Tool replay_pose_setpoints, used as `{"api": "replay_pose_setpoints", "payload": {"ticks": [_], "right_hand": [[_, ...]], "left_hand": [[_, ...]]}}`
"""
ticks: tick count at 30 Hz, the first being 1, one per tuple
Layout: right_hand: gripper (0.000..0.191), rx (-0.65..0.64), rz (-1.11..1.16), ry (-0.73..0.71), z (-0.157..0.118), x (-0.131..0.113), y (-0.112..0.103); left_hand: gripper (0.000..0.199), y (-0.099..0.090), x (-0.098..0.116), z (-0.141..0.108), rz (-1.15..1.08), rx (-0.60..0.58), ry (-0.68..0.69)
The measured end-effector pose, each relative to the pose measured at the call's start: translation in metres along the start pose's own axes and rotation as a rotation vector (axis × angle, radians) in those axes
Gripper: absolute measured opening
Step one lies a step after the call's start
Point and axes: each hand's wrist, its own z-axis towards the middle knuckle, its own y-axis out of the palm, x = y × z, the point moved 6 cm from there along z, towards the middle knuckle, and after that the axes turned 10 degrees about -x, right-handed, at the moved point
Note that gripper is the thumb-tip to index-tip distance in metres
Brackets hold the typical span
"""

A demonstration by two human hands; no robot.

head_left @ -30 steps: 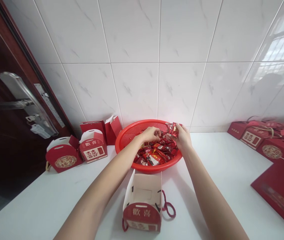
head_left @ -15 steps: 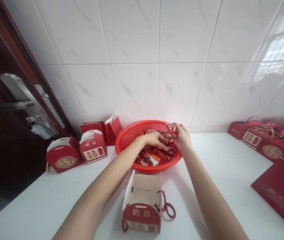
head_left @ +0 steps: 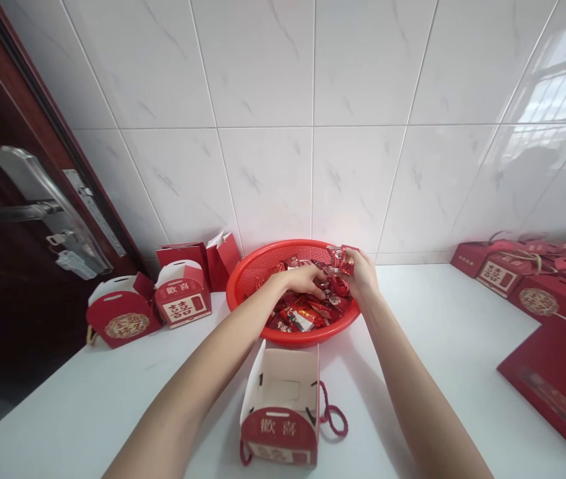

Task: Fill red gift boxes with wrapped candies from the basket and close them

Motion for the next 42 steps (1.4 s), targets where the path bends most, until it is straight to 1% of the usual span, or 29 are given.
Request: {"api": "replay_pose_setpoints", "payload": {"ticks": [2,4,8,11,14,19,25,32,38,42], "right_hand": [[0.008,0.001,0.002,-0.003,0.002,0.001,-0.001],[0.009,-0.003,0.004,-0.009,0.004,0.002,-0.002],[0.012,-0.035,0.011,-0.029,0.005,0.003,-0.003],[0.011,-0.08,0.012,-0.038,0.005,0.002,-0.001],[0.008,-0.116,0.011,-0.032,0.003,0.002,0.002],[0.005,-0.152,0.019,-0.004,0.003,0.003,0.005],[0.007,-0.148,0.036,0.033,0.007,0.007,0.005],[0.008,-0.136,0.049,0.047,0.008,0.009,0.004],[0.01,-0.154,0.046,0.061,0.004,0.009,0.008],[0.011,-0.173,0.043,0.073,0.002,0.008,0.01]], "left_hand": [[0.018,-0.007,-0.001,-0.001,-0.045,0.066,0.037],[0.019,-0.016,-0.001,-0.004,-0.098,0.159,0.09],[0.032,-0.034,-0.001,-0.009,-0.192,0.355,0.189],[0.04,-0.039,-0.001,-0.009,-0.245,0.415,0.229],[0.044,-0.038,0.001,-0.009,-0.289,0.404,0.263],[0.046,-0.035,0.008,-0.011,-0.361,0.364,0.293],[0.046,-0.033,0.007,-0.011,-0.444,0.365,0.29],[0.053,-0.035,0.002,-0.009,-0.491,0.358,0.293],[0.048,-0.036,0.003,-0.012,-0.516,0.366,0.302],[0.049,-0.035,0.006,-0.015,-0.538,0.358,0.294]]}}
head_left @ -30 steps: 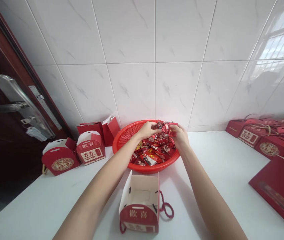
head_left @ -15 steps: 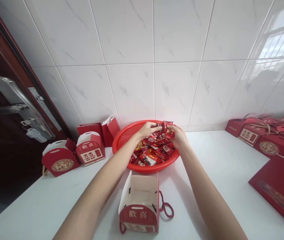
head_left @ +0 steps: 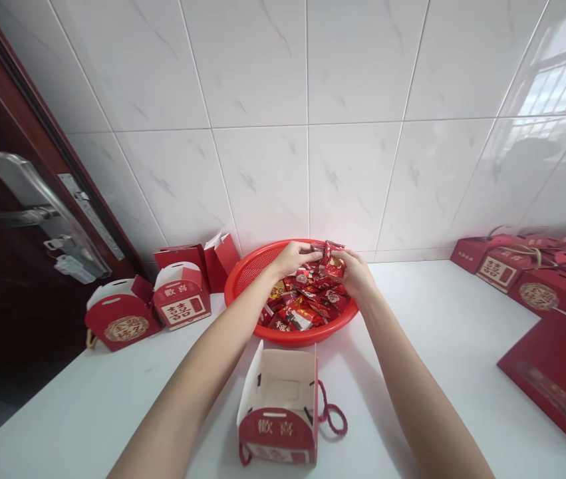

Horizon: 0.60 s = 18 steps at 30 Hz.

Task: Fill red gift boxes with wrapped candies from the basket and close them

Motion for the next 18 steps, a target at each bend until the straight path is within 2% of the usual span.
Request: {"api": "replay_pose_setpoints", "payload": {"ticks": [6,12,18], "right_hand": [[0.014,-0.017,-0.009,0.0,0.002,0.001,0.0],[0.015,0.034,-0.016,-0.036,0.0,-0.001,-0.004],[0.014,0.078,-0.036,-0.052,-0.002,-0.004,-0.008]], "left_hand": [[0.049,0.002,0.002,-0.001,0.003,-0.005,-0.028],[0.048,0.001,-0.001,0.001,0.044,0.016,-0.046],[0.038,-0.019,-0.022,0.004,0.139,0.107,-0.15]]}}
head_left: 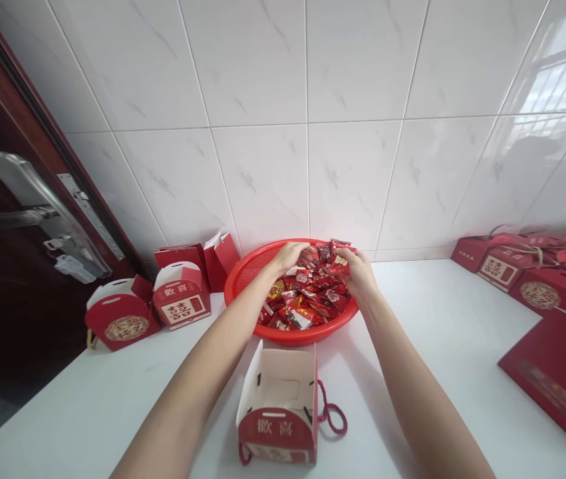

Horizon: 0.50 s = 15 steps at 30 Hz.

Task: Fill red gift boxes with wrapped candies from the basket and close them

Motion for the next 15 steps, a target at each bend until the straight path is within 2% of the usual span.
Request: {"api": "replay_pose_setpoints", "payload": {"ticks": [2,5,9,12,15], "right_hand": [[0.014,0.005,-0.005,0.001,-0.001,0.0,0.0],[0.015,0.0,-0.007,0.001,-0.001,-0.001,0.0],[0.017,-0.006,-0.005,0.002,0.0,0.0,0.001],[0.016,-0.003,-0.001,0.005,0.001,0.001,0.001],[0.014,-0.01,0.003,0.007,0.0,0.0,0.002]], "left_hand": [[0.03,-0.007,-0.01,-0.001,0.049,0.026,-0.044],[0.031,-0.014,-0.023,-0.004,0.119,0.039,-0.112],[0.03,-0.015,-0.033,-0.006,0.203,0.002,-0.196],[0.017,-0.014,-0.03,-0.005,0.239,-0.007,-0.197],[0.027,-0.015,-0.019,-0.002,0.222,0.051,-0.11]]}}
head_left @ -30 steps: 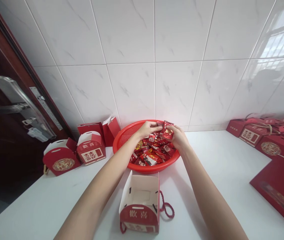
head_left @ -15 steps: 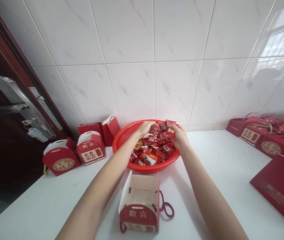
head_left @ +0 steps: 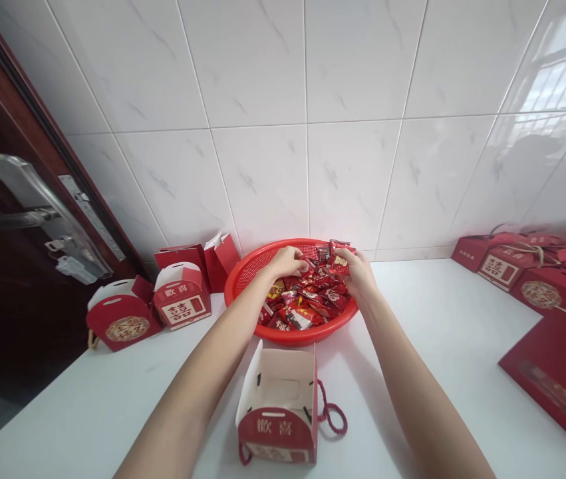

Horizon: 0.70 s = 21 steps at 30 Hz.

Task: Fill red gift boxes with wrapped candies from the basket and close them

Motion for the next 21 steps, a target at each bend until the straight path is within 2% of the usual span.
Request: {"api": "replay_pose_setpoints", "payload": {"ticks": [4,9,13,21], "right_hand": [[0.011,-0.021,0.004,0.006,-0.001,0.0,0.002],[0.01,-0.047,0.006,0.005,-0.001,0.0,0.004],[0.013,-0.066,0.001,-0.007,-0.002,0.0,0.005],[0.02,-0.091,-0.033,-0.025,-0.004,-0.003,0.007]], "left_hand": [[0.029,-0.005,0.019,-0.001,-0.082,0.085,0.131],[0.034,-0.003,0.035,-0.005,-0.224,0.104,0.242],[0.035,-0.001,0.041,-0.01,-0.293,0.094,0.261],[0.02,0.0,0.05,-0.017,-0.283,0.086,0.218]]}}
